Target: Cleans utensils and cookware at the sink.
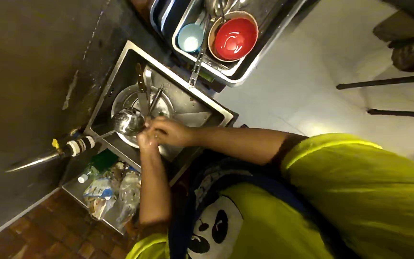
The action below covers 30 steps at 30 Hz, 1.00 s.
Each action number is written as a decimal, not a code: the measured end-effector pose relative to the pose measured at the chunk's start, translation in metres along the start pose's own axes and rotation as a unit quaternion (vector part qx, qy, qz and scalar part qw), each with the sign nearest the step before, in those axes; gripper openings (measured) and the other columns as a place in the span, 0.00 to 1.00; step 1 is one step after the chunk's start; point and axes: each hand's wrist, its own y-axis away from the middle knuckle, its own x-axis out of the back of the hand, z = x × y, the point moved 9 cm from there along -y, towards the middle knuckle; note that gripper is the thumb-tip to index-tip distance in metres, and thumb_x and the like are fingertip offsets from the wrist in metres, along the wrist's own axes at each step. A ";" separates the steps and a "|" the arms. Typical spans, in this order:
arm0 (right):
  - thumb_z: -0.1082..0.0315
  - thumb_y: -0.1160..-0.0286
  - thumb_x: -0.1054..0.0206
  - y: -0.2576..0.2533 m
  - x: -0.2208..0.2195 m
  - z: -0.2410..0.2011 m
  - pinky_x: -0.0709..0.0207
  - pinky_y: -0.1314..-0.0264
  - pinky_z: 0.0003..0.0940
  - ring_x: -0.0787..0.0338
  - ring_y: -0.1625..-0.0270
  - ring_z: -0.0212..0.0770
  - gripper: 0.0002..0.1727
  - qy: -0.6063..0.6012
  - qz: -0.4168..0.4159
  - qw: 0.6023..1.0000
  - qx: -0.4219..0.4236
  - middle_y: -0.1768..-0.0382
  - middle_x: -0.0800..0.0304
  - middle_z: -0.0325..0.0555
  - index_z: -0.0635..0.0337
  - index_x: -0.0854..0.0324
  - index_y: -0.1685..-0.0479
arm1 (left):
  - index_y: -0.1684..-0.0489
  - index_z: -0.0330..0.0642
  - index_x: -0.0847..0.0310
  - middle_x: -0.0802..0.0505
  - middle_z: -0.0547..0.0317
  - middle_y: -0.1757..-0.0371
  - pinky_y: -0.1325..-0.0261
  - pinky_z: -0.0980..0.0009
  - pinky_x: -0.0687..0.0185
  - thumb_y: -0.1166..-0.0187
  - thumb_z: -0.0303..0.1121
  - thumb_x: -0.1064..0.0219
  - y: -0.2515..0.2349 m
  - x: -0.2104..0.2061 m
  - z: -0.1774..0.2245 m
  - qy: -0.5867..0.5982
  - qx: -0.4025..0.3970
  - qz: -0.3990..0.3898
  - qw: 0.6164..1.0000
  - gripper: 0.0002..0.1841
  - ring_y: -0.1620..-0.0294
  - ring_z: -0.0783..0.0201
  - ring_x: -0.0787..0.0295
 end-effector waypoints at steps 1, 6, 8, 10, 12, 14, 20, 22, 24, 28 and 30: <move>0.75 0.18 0.37 0.009 -0.004 0.008 0.18 0.30 0.46 0.13 0.36 0.49 0.12 0.020 -0.021 1.000 0.003 0.38 0.15 0.58 0.65 0.13 0.42 | 0.57 0.49 0.19 0.17 0.68 0.76 0.76 0.80 0.24 0.12 0.40 0.50 -0.008 -0.005 0.000 0.057 0.026 -0.056 0.996 0.13 0.80 0.75 0.23; 0.69 0.12 0.42 0.064 0.028 0.077 0.19 0.27 0.49 0.12 0.35 0.52 0.15 0.192 -0.030 0.979 -0.057 0.38 0.13 0.57 0.60 0.13 0.37 | 0.48 0.46 0.22 0.15 0.64 0.72 0.75 0.81 0.21 0.13 0.47 0.46 -0.049 0.025 0.045 0.100 -0.025 -0.058 0.993 0.15 0.79 0.73 0.19; 0.72 0.17 0.38 0.086 0.041 0.104 0.21 0.27 0.54 0.14 0.32 0.57 0.16 0.255 -0.044 0.964 -0.064 0.37 0.14 0.59 0.58 0.14 0.35 | 0.41 0.47 0.27 0.11 0.58 0.50 0.51 0.74 0.12 0.08 0.48 0.53 -0.053 0.056 0.065 0.076 -0.054 0.035 0.995 0.17 0.54 0.66 0.10; 0.72 0.19 0.36 0.098 0.055 0.123 0.21 0.27 0.57 0.15 0.29 0.59 0.17 0.299 -0.036 0.951 -0.072 0.35 0.14 0.58 0.55 0.14 0.34 | 0.30 0.45 0.32 0.13 0.51 0.36 0.41 0.69 0.11 0.07 0.45 0.57 -0.053 0.073 0.084 0.055 -0.062 0.106 0.991 0.19 0.39 0.60 0.11; 0.72 0.21 0.35 0.105 0.062 0.129 0.18 0.31 0.59 0.15 0.30 0.60 0.19 0.335 -0.015 0.940 -0.067 0.35 0.14 0.59 0.54 0.14 0.33 | 0.25 0.44 0.35 0.16 0.49 0.32 0.38 0.66 0.11 0.07 0.44 0.57 -0.048 0.084 0.099 0.041 -0.064 0.138 0.988 0.20 0.35 0.58 0.12; 0.70 0.20 0.35 0.105 0.057 0.129 0.17 0.34 0.59 0.14 0.31 0.60 0.20 0.373 -0.019 0.925 -0.066 0.34 0.14 0.58 0.52 0.16 0.30 | 0.29 0.45 0.32 0.13 0.52 0.37 0.41 0.70 0.11 0.07 0.46 0.55 -0.047 0.088 0.110 0.063 -0.076 0.106 0.989 0.19 0.41 0.62 0.10; 0.69 0.19 0.37 0.104 0.053 0.128 0.20 0.31 0.60 0.14 0.30 0.61 0.19 0.418 -0.012 0.906 -0.065 0.34 0.13 0.59 0.55 0.15 0.32 | 0.39 0.47 0.27 0.12 0.59 0.51 0.57 0.81 0.13 0.10 0.46 0.51 -0.050 0.081 0.103 0.192 -0.088 -0.011 0.977 0.16 0.59 0.71 0.11; 0.68 0.18 0.38 0.104 0.053 0.128 0.21 0.30 0.60 0.14 0.29 0.61 0.19 0.428 -0.014 0.901 -0.066 0.33 0.13 0.59 0.54 0.15 0.31 | 0.41 0.47 0.25 0.13 0.60 0.56 0.60 0.81 0.13 0.12 0.46 0.48 -0.048 0.080 0.090 0.191 -0.070 -0.030 0.979 0.16 0.63 0.71 0.12; 0.68 0.18 0.39 0.104 0.052 0.128 0.20 0.31 0.59 0.13 0.30 0.61 0.18 0.434 -0.010 0.899 -0.065 0.34 0.12 0.59 0.54 0.14 0.33 | 0.45 0.48 0.23 0.12 0.60 0.58 0.62 0.79 0.13 0.14 0.46 0.45 -0.044 0.076 0.078 0.184 -0.044 -0.055 0.980 0.14 0.65 0.69 0.12; 0.66 0.17 0.40 0.103 0.052 0.131 0.20 0.30 0.59 0.14 0.29 0.60 0.17 0.441 -0.018 0.894 -0.084 0.34 0.12 0.58 0.55 0.14 0.35 | 0.37 0.51 0.22 0.11 0.59 0.56 0.62 0.76 0.11 0.15 0.48 0.44 -0.043 0.071 0.066 0.168 -0.003 -0.110 0.980 0.17 0.64 0.66 0.10; 0.65 0.16 0.41 0.102 0.051 0.134 0.21 0.30 0.60 0.15 0.29 0.60 0.17 0.447 -0.028 0.889 -0.099 0.33 0.13 0.58 0.54 0.14 0.34 | 0.36 0.52 0.22 0.11 0.59 0.57 0.64 0.75 0.12 0.15 0.49 0.45 -0.042 0.071 0.065 0.157 0.003 -0.114 0.981 0.18 0.65 0.66 0.11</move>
